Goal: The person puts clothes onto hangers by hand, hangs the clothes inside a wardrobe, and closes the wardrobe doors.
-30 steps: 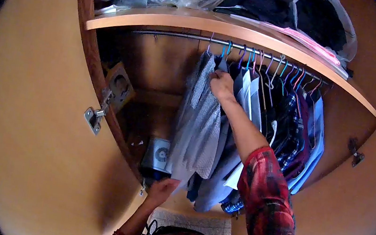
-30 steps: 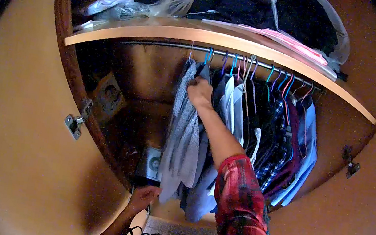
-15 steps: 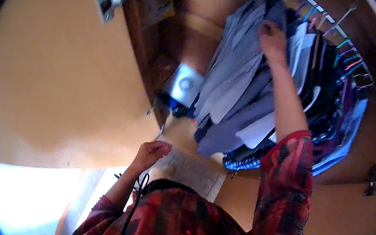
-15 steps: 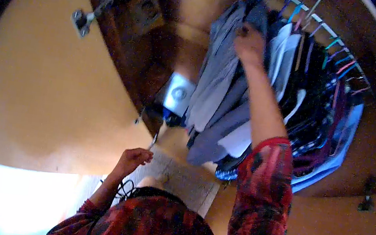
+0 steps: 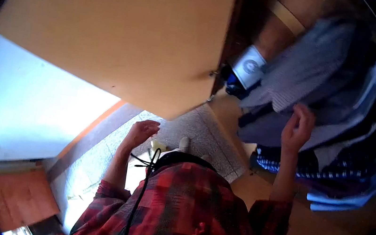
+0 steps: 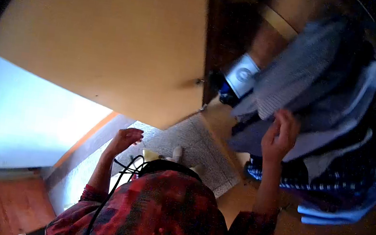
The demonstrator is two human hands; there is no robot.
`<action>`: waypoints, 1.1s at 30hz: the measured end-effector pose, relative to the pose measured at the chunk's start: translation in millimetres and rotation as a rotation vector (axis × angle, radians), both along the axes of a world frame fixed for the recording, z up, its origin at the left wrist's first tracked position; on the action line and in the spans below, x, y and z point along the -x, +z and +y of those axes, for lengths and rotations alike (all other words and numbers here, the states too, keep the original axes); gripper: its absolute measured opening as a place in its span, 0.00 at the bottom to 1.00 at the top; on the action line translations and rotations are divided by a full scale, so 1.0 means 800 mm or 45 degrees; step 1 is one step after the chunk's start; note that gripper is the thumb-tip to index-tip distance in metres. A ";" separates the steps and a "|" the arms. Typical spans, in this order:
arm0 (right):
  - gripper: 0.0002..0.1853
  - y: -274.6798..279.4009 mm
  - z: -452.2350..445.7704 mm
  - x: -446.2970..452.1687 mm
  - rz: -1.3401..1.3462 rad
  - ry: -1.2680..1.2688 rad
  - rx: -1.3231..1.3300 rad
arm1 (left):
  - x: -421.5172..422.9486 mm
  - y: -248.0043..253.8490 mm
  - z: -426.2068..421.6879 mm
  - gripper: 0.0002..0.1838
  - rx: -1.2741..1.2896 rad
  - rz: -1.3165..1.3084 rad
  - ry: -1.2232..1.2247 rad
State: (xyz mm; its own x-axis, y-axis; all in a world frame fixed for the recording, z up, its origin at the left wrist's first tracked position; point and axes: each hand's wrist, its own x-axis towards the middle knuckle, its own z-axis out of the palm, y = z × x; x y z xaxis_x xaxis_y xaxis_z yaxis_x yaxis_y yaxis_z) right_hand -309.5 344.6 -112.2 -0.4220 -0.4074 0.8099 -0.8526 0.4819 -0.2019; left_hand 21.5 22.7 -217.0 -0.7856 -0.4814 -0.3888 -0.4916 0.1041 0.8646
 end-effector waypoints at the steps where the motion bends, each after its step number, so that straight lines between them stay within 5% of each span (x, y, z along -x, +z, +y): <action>1: 0.08 -0.017 -0.006 -0.013 -0.107 0.092 -0.026 | 0.003 0.030 -0.005 0.15 -0.055 0.086 0.038; 3: 0.07 -0.044 -0.017 -0.037 -0.363 0.224 -0.102 | -0.002 0.075 -0.032 0.12 -0.226 0.430 0.315; 7: 0.07 -0.083 -0.035 -0.059 -0.678 0.314 -0.160 | -0.028 0.111 -0.121 0.07 0.405 0.816 0.908; 10: 0.07 -0.100 -0.056 -0.074 -0.794 0.300 -0.255 | -0.016 0.137 -0.158 0.06 0.062 1.444 0.741; 13: 0.07 -0.129 -0.052 -0.091 -0.940 0.320 -0.362 | 0.007 0.142 -0.159 0.12 -0.067 1.336 0.708; 15: 0.07 -0.158 -0.030 -0.109 -0.994 0.291 -0.335 | -0.003 0.074 -0.203 0.22 -0.362 1.022 0.850; 18: 0.06 -0.202 0.015 -0.129 -1.168 0.289 -0.723 | 0.009 0.076 -0.191 0.28 -0.576 1.099 0.583; 22: 0.10 -0.284 0.102 -0.163 -1.456 0.288 -1.058 | 0.004 0.062 -0.181 0.35 -0.754 1.055 0.656; 23: 0.10 -0.302 0.127 -0.176 -1.544 0.255 -1.146 | 0.002 0.059 -0.175 0.35 -0.758 1.022 0.643; 25: 0.11 -0.357 0.177 -0.206 -1.809 0.080 -1.054 | -0.001 0.061 -0.159 0.38 -0.352 1.171 0.104; 27: 0.12 -0.388 0.229 -0.232 -2.040 -0.084 -0.932 | -0.004 0.059 -0.138 0.39 -0.435 1.042 0.223; 28: 0.13 -0.398 0.253 -0.248 -1.913 0.031 -1.016 | -0.004 0.054 -0.125 0.37 0.036 0.920 0.191; 30: 0.15 -0.434 0.299 -0.284 -1.792 0.129 -1.071 | -0.016 0.054 -0.101 0.42 -0.277 1.024 0.118; 32: 0.15 -0.495 0.340 -0.317 -1.839 0.035 -1.633 | -0.030 0.036 -0.095 0.31 -0.220 0.772 0.367; 33: 0.15 -0.487 0.345 -0.329 -1.861 0.010 -1.603 | -0.031 0.031 -0.077 0.27 -0.193 0.693 0.426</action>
